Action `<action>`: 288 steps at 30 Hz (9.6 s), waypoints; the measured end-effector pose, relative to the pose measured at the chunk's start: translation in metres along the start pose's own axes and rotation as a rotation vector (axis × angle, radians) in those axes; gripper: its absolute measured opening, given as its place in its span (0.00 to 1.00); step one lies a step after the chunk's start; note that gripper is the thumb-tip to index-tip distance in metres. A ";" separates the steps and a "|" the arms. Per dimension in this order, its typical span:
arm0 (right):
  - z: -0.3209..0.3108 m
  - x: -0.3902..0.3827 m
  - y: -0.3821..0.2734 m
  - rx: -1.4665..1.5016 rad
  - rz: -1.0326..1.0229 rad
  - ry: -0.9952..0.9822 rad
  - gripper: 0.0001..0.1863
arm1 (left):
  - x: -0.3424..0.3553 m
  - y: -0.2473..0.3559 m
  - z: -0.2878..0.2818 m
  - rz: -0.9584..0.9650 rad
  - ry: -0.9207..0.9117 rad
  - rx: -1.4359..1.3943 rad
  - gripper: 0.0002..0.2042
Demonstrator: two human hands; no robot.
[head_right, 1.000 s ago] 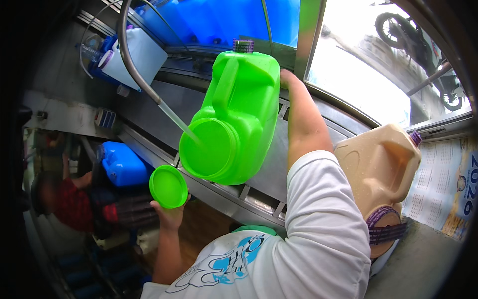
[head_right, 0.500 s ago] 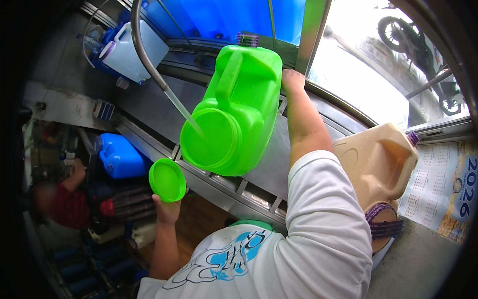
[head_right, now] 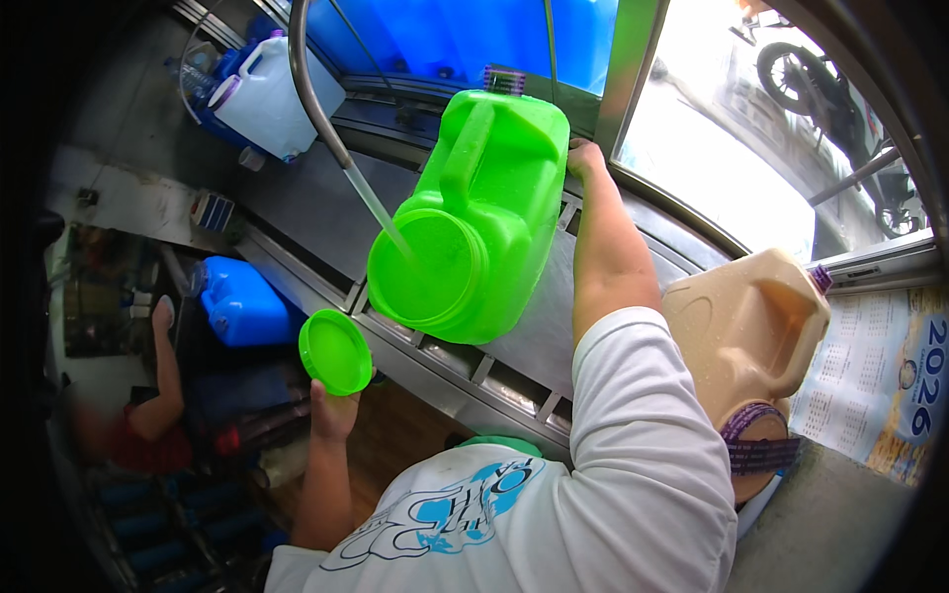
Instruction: The person fills two plastic jugs with water from a tap, secures their lids, and applies sealant around the rim of each lid using a caulking gun. The person then hands the filled jugs through a service window to a customer.
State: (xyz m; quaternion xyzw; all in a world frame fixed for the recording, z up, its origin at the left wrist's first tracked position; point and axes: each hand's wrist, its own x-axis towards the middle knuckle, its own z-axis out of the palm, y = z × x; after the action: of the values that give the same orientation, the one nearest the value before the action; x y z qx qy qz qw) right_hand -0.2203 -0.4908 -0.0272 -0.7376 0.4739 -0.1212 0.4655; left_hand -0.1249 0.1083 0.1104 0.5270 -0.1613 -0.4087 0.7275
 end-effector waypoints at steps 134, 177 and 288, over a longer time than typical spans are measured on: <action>0.037 0.040 0.129 -0.277 0.040 0.112 0.45 | 0.128 -0.015 0.027 -0.280 -0.120 -0.575 0.22; 0.022 -0.024 0.048 -0.260 0.158 0.118 0.38 | 0.063 0.011 -0.002 -0.057 -0.070 -0.665 0.45; 0.047 -0.050 0.046 -0.135 0.189 0.327 0.34 | 0.098 0.048 0.053 0.121 -0.155 -0.120 0.46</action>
State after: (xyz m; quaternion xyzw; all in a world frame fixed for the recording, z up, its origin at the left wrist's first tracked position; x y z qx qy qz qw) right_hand -0.2442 -0.4291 -0.0757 -0.6898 0.6175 -0.1631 0.3409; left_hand -0.0797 0.0049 0.1553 0.4385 -0.2238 -0.4126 0.7664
